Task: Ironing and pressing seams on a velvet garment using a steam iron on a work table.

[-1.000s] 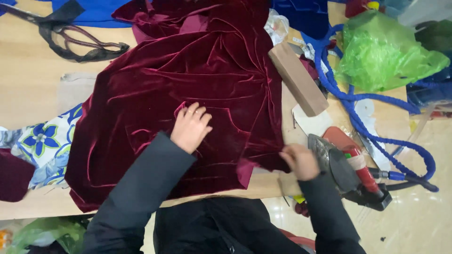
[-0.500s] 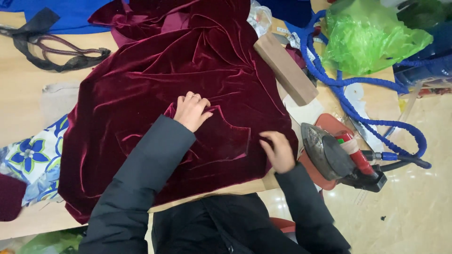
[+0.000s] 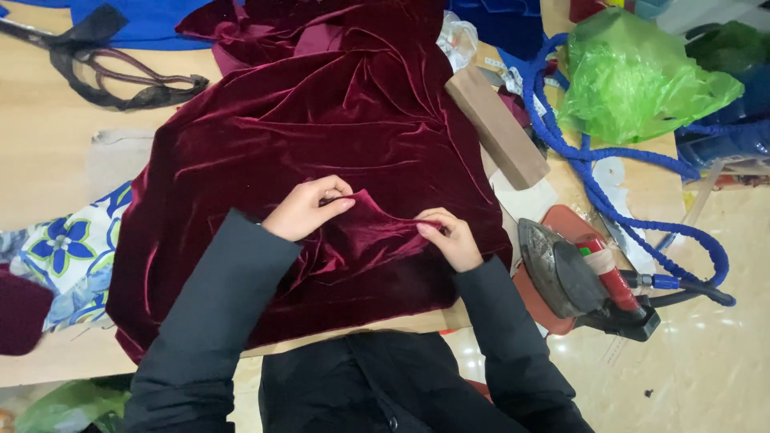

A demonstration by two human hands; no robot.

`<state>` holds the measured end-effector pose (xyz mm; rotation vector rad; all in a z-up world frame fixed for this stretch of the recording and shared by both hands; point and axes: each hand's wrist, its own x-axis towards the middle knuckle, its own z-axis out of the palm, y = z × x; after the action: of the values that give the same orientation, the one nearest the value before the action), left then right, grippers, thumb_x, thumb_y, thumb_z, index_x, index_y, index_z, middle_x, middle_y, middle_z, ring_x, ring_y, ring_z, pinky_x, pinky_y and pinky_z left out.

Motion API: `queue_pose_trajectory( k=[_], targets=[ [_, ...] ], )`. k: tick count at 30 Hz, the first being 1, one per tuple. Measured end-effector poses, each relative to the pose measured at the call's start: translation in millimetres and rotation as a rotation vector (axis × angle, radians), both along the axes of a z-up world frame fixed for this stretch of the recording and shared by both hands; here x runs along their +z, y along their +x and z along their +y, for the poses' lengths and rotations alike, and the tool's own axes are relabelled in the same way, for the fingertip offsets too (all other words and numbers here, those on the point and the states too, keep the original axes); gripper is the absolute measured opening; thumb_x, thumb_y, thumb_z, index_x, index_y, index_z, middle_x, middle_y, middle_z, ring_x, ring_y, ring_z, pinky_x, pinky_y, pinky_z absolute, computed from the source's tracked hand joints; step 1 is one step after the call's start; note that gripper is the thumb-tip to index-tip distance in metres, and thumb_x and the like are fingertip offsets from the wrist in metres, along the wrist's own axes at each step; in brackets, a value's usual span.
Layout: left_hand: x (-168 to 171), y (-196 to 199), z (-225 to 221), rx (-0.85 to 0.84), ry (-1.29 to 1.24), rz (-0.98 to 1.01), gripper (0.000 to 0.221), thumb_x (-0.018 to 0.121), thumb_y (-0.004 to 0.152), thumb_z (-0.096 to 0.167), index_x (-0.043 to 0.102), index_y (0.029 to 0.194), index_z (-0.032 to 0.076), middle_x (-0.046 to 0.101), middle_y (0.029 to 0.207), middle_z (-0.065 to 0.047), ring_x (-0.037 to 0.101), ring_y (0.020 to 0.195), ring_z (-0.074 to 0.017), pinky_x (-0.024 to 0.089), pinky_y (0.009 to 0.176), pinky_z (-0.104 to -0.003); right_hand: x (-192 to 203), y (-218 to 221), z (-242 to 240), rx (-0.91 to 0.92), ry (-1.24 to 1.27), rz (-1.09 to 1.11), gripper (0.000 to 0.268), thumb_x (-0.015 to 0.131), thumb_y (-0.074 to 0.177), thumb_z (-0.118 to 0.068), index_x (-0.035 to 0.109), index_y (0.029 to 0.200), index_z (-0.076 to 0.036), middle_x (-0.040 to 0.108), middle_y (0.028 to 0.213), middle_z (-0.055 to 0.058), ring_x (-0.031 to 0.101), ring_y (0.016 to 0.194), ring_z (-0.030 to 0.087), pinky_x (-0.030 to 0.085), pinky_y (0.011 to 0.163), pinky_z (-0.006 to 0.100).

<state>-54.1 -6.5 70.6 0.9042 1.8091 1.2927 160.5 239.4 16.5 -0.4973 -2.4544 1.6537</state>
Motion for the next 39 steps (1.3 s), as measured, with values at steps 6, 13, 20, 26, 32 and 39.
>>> queue_pose_trajectory(
  k=[6, 13, 20, 26, 32, 39],
  targets=[
    [14, 9, -35, -0.005, 0.054, -0.208, 0.029, 0.074, 0.093, 0.022, 0.074, 0.120, 0.010, 0.080, 0.096, -0.007, 0.061, 0.082, -0.0094, 0.054, 0.079, -0.026, 39, -17, -22, -0.050, -0.556, 0.097, 0.019, 0.064, 0.103, -0.009, 0.074, 0.091, 0.002, 0.072, 0.083, 0.011, 0.069, 0.080, 0.016, 0.059, 0.082, 0.033],
    [40, 18, -91, 0.180, 0.163, -0.233, 0.022, 0.065, 0.101, 0.022, 0.075, 0.115, 0.009, 0.076, 0.085, 0.000, 0.059, 0.082, -0.0062, 0.054, 0.083, -0.028, 46, -42, -41, 0.059, -0.669, 0.053, 0.027, 0.057, 0.106, -0.014, 0.076, 0.099, 0.003, 0.075, 0.086, 0.014, 0.075, 0.080, 0.020, 0.062, 0.079, 0.037],
    [70, 33, -143, 0.297, 0.270, -0.164, 0.023, 0.059, 0.105, 0.021, 0.072, 0.111, 0.004, 0.060, 0.075, 0.001, 0.054, 0.077, -0.0065, 0.051, 0.077, -0.026, 53, -79, -65, 0.156, -0.610, -0.046, 0.030, 0.058, 0.107, -0.018, 0.077, 0.098, 0.003, 0.075, 0.081, 0.014, 0.076, 0.075, 0.020, 0.062, 0.070, 0.033],
    [38, 39, -174, 0.363, 0.340, -0.254, 0.027, 0.057, 0.105, 0.022, 0.069, 0.120, 0.004, 0.071, 0.084, -0.003, 0.062, 0.082, -0.0095, 0.054, 0.084, -0.032, 22, -108, -69, 0.271, -0.590, -0.060, 0.029, 0.058, 0.107, -0.017, 0.077, 0.099, 0.003, 0.075, 0.083, 0.017, 0.076, 0.074, 0.022, 0.062, 0.069, 0.034],
    [33, 45, -189, 0.367, 0.424, -0.353, 0.023, 0.069, 0.098, 0.012, 0.071, 0.119, 0.002, 0.075, 0.080, -0.005, 0.071, 0.077, -0.0088, 0.060, 0.077, -0.026, 71, -117, -116, 0.310, -0.595, -0.073, 0.036, 0.052, 0.110, -0.023, 0.078, 0.101, 0.001, 0.077, 0.089, 0.017, 0.076, 0.083, 0.022, 0.062, 0.079, 0.037],
    [18, 46, -190, 0.390, 0.443, -0.382, 0.018, 0.070, 0.097, 0.012, 0.075, 0.111, 0.002, 0.077, 0.080, -0.007, 0.073, 0.076, -0.0110, 0.063, 0.074, -0.029, 96, -115, -144, 0.350, -0.451, -0.058, 0.037, 0.053, 0.109, -0.026, 0.079, 0.103, 0.000, 0.077, 0.095, 0.011, 0.069, 0.091, 0.016, 0.056, 0.089, 0.034]
  ],
)
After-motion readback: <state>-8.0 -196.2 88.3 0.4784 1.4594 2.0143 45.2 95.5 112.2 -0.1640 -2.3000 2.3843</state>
